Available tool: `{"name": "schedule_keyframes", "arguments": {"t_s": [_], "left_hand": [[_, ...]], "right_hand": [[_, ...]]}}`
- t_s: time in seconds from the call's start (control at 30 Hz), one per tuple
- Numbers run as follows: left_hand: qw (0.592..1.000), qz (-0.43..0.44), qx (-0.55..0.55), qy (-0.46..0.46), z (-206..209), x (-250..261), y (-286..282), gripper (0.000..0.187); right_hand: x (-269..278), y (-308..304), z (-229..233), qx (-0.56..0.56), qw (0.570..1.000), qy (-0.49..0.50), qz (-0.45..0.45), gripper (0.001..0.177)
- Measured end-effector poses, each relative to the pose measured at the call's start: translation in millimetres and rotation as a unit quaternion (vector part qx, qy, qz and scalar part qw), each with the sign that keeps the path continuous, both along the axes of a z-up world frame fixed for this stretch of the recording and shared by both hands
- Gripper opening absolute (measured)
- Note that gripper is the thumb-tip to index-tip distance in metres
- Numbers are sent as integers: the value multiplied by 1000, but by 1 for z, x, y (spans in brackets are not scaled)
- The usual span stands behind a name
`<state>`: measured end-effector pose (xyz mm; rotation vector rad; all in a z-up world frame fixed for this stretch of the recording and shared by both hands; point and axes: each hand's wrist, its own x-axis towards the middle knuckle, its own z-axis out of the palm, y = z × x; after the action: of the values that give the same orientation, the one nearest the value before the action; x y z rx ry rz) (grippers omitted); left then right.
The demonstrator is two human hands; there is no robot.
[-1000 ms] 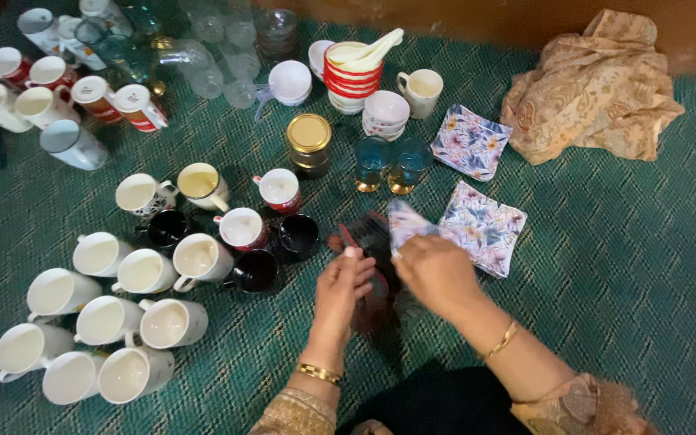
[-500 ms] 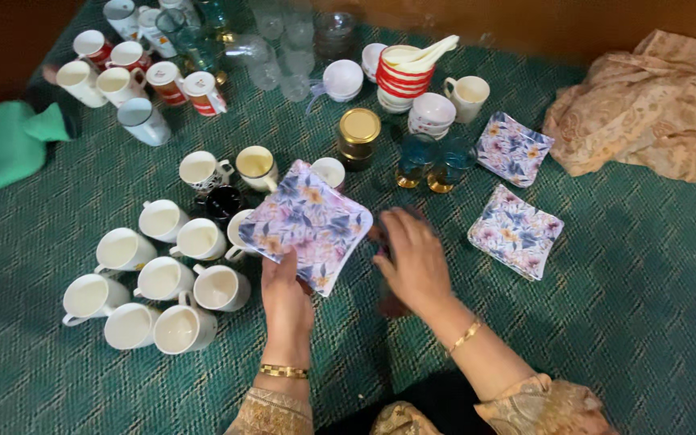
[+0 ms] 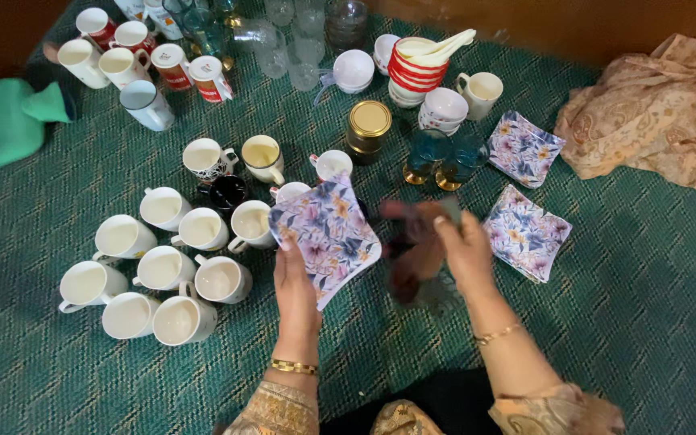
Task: The person sits on a mat and wipes various items including mugs, glasses, and square coasters using a cloth. They handle each item individually, wiping both sides of the coasters and the exterior of the mugs and glasses.
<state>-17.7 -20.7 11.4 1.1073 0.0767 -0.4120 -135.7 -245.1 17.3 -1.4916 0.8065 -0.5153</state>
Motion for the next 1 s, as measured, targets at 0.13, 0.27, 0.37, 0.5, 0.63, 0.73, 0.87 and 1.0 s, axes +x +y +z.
{"name": "schedule_keyframes", "arguments": {"t_s": [0.13, 0.27, 0.37, 0.5, 0.63, 0.73, 0.87, 1.0], "left_hand": [[998, -35, 46, -38, -19, -8, -12, 71], [993, -84, 69, -35, -23, -18, -17, 73], [990, -120, -10, 71, -17, -27, -15, 72], [981, -163, 54, 95, -27, -31, -15, 76], [991, -127, 32, -9, -37, -33, -24, 64], [994, -105, 17, -32, -33, -32, -23, 56], [993, -87, 11, -82, -29, -32, -23, 52], [987, -66, 41, -144, -36, -36, -26, 49]], "right_hand": [[-9, 27, 30, 137, 955, -261, 20, 38], [-4, 83, 18, 46, 959, -156, 233, 46], [5, 97, 13, -288, 892, -121, 328, 46], [24, 90, 11, -343, 877, 24, 334, 48], [25, 84, 11, -438, 853, 30, 281, 50], [23, 71, 9, -435, 842, 153, 281, 50], [26, 53, 1, -529, 811, 153, 198, 49], [21, 58, 0, -534, 805, 183, 181, 53]]}}
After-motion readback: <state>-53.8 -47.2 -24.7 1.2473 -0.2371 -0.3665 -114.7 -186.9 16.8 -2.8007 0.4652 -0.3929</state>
